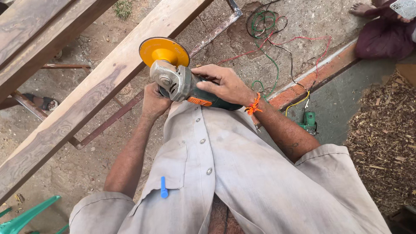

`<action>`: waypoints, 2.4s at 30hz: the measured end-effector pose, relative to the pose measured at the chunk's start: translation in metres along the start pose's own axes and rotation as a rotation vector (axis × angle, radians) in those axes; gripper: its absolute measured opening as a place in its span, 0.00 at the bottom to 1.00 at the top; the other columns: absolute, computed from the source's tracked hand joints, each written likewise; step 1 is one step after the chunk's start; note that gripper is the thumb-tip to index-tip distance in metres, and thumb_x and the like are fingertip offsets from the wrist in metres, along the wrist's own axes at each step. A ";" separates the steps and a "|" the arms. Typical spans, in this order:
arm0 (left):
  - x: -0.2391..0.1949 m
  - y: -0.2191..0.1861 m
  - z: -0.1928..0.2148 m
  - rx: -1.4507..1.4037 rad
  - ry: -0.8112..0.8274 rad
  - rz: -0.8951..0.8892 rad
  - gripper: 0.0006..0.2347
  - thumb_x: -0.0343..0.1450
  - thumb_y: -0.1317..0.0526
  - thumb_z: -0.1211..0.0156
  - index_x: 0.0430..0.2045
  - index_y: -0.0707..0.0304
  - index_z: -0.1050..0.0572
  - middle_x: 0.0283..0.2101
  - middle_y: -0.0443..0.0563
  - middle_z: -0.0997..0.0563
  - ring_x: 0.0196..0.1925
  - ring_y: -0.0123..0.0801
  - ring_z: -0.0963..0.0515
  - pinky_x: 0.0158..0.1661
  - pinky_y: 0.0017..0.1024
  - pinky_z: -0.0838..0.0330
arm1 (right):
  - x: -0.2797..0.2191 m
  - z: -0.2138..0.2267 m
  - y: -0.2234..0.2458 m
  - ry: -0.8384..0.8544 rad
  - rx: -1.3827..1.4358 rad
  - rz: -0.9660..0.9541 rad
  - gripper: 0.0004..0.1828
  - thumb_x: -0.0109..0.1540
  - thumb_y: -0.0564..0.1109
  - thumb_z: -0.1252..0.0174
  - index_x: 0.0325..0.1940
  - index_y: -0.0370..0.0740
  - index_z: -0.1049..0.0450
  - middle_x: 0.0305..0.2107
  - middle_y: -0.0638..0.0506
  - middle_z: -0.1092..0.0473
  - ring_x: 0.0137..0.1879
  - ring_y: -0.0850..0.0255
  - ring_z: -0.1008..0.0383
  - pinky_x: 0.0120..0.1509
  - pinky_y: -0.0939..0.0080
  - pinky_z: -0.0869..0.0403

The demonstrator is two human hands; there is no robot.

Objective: The person uses an angle grinder with a sanding disc to smooth the surface of a long wooden plank resting on a metal frame. The person moves the tool back and forth along the length of the plank, generating sawdust.

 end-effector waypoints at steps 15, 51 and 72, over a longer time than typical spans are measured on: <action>-0.050 0.015 0.001 -0.057 -0.177 -0.120 0.11 0.64 0.70 0.29 0.39 0.69 0.20 0.40 0.53 0.14 0.42 0.29 0.15 0.44 0.31 0.22 | 0.013 -0.032 0.018 0.197 -0.080 0.218 0.15 0.65 0.47 0.32 0.51 0.38 0.24 0.54 0.49 0.26 0.61 0.62 0.27 0.67 0.60 0.28; -0.066 0.040 0.004 0.066 -0.248 0.040 0.04 0.65 0.71 0.38 0.29 0.68 0.18 0.29 0.51 0.14 0.33 0.27 0.14 0.37 0.29 0.18 | 0.037 -0.044 0.022 0.057 -0.208 0.189 0.10 0.66 0.42 0.34 0.50 0.37 0.20 0.42 0.49 0.20 0.47 0.67 0.19 0.52 0.64 0.20; -0.025 0.049 0.001 0.121 -0.106 -0.179 0.16 0.63 0.70 0.37 0.46 0.68 0.22 0.45 0.59 0.16 0.51 0.36 0.17 0.49 0.32 0.25 | 0.036 0.156 -0.023 -0.368 -0.007 0.109 0.14 0.74 0.46 0.47 0.52 0.32 0.22 0.35 0.51 0.21 0.41 0.66 0.19 0.45 0.65 0.18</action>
Point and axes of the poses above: each hand's wrist, its own x-axis towards the middle knuckle, its own z-axis out of the back of the hand, y = z × x, the point moved 1 cm from there along x, towards the middle knuckle
